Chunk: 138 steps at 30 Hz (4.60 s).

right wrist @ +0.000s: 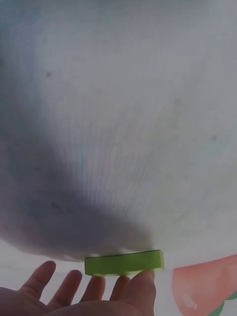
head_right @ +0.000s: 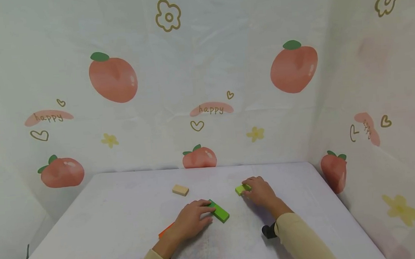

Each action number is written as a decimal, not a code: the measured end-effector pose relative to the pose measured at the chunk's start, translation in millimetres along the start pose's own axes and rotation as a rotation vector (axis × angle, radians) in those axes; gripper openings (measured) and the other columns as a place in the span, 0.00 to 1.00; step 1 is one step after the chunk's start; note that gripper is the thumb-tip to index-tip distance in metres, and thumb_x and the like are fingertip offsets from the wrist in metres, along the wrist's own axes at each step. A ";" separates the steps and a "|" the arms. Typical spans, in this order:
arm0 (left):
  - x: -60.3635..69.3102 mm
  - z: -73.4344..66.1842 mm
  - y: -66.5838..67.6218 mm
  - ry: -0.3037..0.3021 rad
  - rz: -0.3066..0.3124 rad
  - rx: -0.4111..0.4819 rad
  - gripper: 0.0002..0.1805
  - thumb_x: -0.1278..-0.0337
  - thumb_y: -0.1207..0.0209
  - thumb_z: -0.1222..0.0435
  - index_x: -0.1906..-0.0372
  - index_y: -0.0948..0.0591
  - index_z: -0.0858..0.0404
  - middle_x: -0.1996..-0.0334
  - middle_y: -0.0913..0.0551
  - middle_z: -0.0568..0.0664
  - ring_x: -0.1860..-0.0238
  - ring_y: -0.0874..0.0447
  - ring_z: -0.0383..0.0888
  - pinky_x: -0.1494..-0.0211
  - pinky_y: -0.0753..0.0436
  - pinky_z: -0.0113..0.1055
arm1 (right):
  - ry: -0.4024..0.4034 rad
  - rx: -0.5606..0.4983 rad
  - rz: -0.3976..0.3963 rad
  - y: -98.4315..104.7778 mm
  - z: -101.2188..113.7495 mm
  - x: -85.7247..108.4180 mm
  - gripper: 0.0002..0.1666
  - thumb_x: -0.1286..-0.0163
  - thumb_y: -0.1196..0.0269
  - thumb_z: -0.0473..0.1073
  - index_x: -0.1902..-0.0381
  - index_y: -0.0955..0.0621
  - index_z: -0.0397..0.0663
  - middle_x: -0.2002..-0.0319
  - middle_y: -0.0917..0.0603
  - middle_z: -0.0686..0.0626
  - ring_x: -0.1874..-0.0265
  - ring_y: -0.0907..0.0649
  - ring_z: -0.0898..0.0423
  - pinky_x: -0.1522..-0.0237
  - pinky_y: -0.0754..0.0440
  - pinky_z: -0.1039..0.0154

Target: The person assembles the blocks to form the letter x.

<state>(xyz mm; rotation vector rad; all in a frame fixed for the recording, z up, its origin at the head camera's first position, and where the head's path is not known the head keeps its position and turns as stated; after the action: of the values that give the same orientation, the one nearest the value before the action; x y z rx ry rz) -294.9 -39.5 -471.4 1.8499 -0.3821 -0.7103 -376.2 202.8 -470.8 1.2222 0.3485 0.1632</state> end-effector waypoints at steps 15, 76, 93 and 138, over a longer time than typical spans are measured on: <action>-0.4 1.0 -1.5 0.023 0.022 0.005 0.18 0.38 0.38 0.56 0.44 0.17 0.49 0.43 0.21 0.45 0.44 0.24 0.44 0.44 0.25 0.43 | 0.090 -0.057 0.097 4.1 11.2 -5.6 0.19 0.37 0.33 0.39 0.47 0.18 0.43 0.47 0.18 0.42 0.45 0.23 0.41 0.42 0.30 0.44; -0.5 3.3 -4.9 0.028 0.035 0.000 0.19 0.39 0.38 0.55 0.43 0.17 0.48 0.42 0.22 0.45 0.43 0.24 0.46 0.44 0.26 0.44 | 0.208 0.086 0.007 28.0 35.1 -8.3 0.18 0.44 0.26 0.48 0.55 0.14 0.51 0.70 0.27 0.55 0.69 0.30 0.58 0.69 0.29 0.62; 0.3 3.1 -4.7 0.037 0.053 0.015 0.19 0.38 0.38 0.55 0.42 0.18 0.47 0.41 0.23 0.45 0.42 0.25 0.46 0.43 0.26 0.45 | 0.222 0.044 -0.029 17.7 35.8 -1.7 0.18 0.43 0.27 0.48 0.54 0.14 0.53 0.67 0.25 0.58 0.68 0.28 0.59 0.68 0.27 0.63; 2.3 2.2 -3.0 0.030 0.037 0.013 0.20 0.38 0.38 0.54 0.41 0.18 0.48 0.40 0.22 0.46 0.42 0.25 0.46 0.44 0.25 0.46 | 0.308 0.041 -0.048 -2.6 53.7 0.0 0.19 0.41 0.28 0.49 0.52 0.14 0.53 0.65 0.24 0.57 0.66 0.27 0.59 0.67 0.25 0.63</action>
<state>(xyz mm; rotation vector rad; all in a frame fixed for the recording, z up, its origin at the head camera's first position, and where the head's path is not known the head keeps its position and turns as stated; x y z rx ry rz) -294.8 -41.3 -475.4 1.8585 -0.4017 -0.6559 -357.7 154.1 -457.3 1.2288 0.6508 0.3049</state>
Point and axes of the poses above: each hand's wrist, its own x-axis away from the middle knuckle, its own y-axis out of the back of the hand, z = x × y, the point moved 5 cm from there along -x, towards the middle knuckle
